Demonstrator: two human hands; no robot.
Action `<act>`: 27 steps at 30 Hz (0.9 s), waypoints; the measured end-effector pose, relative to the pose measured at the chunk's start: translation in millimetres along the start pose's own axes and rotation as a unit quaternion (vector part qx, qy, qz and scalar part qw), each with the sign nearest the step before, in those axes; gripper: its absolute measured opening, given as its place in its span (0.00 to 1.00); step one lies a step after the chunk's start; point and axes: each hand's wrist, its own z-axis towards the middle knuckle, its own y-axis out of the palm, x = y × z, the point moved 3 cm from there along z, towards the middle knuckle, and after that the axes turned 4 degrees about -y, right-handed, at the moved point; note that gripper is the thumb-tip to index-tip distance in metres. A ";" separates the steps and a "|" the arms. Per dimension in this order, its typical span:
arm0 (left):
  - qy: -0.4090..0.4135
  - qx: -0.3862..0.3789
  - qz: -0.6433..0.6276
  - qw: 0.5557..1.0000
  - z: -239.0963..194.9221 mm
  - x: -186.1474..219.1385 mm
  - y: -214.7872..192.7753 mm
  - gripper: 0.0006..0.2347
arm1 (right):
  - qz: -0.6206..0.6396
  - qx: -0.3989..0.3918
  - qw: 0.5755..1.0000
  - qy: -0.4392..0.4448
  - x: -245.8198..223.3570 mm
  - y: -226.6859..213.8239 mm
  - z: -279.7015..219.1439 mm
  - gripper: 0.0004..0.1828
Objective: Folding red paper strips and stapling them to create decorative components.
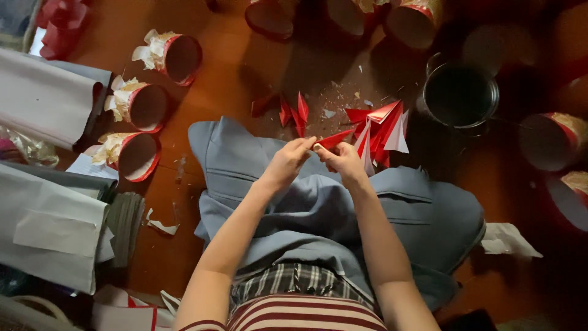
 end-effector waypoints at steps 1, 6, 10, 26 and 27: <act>-0.001 -0.002 -0.001 1.000 -5.9 -10.1 10.6 0.16 | 0.001 0.001 1.000 0.002 -1.2 3.4 -0.9 0.12; 0.067 0.018 0.342 0.937 -27.9 -27.3 34.4 0.09 | -0.020 0.013 0.998 0.049 26.3 7.7 1.6 0.16; 0.067 0.001 0.318 0.946 -19.0 -82.1 44.3 0.06 | -0.015 -0.016 0.999 0.024 -7.6 3.1 1.0 0.19; -0.123 -0.026 0.202 0.971 12.3 -70.2 95.4 0.12 | -0.589 0.133 0.779 0.172 51.2 -122.2 22.2 0.14; -0.115 -0.036 0.174 0.977 12.5 -63.5 95.5 0.09 | -0.581 0.136 0.779 0.195 52.4 -124.3 23.3 0.13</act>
